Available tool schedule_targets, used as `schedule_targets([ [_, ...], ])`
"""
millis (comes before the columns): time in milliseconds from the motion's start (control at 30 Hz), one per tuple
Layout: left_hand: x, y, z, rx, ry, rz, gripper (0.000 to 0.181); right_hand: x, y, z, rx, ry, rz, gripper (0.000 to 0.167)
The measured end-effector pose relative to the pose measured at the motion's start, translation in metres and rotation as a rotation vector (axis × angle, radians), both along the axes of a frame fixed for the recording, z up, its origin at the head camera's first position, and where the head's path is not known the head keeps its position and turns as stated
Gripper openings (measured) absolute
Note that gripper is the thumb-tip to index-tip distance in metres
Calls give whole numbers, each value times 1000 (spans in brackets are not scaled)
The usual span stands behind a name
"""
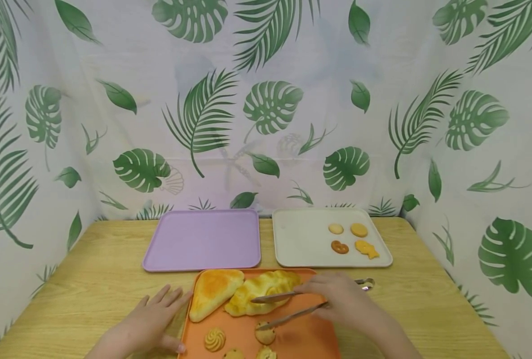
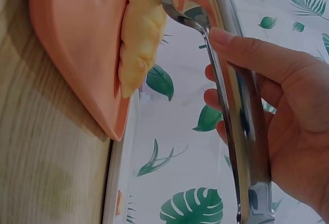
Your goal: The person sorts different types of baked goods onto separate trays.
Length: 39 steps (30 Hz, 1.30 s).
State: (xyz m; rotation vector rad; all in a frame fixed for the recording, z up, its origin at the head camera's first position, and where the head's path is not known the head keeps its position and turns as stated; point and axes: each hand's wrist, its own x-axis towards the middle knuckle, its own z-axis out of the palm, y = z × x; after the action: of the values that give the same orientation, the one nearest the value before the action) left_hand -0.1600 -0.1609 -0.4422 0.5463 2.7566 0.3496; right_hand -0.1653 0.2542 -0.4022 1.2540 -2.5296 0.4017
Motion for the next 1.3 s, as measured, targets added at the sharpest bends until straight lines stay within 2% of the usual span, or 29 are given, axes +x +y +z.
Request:
schedule_targets([
  [267,1,0,1,7,4,-3,112,0,-7,-4,10,-33,50,54],
  [567,0,0,0,3,-8,-7,112,6,-16,-4,121,-153,-41,51],
  [700,0,0,-1,1,-4,-7,112,6,-17,-4,133,-162,-41,48],
  [800,0,-1,-1,-1,-4,-6,112,5,-16,-4,131,-133,-38,48],
  [1067,0,0,0,-4,-12,-3,112,6,7,-1,102,-96,-39,46],
  [1300,0,0,-1,-3,-8,-4,112,9,39,0,124,-138,-109,51],
])
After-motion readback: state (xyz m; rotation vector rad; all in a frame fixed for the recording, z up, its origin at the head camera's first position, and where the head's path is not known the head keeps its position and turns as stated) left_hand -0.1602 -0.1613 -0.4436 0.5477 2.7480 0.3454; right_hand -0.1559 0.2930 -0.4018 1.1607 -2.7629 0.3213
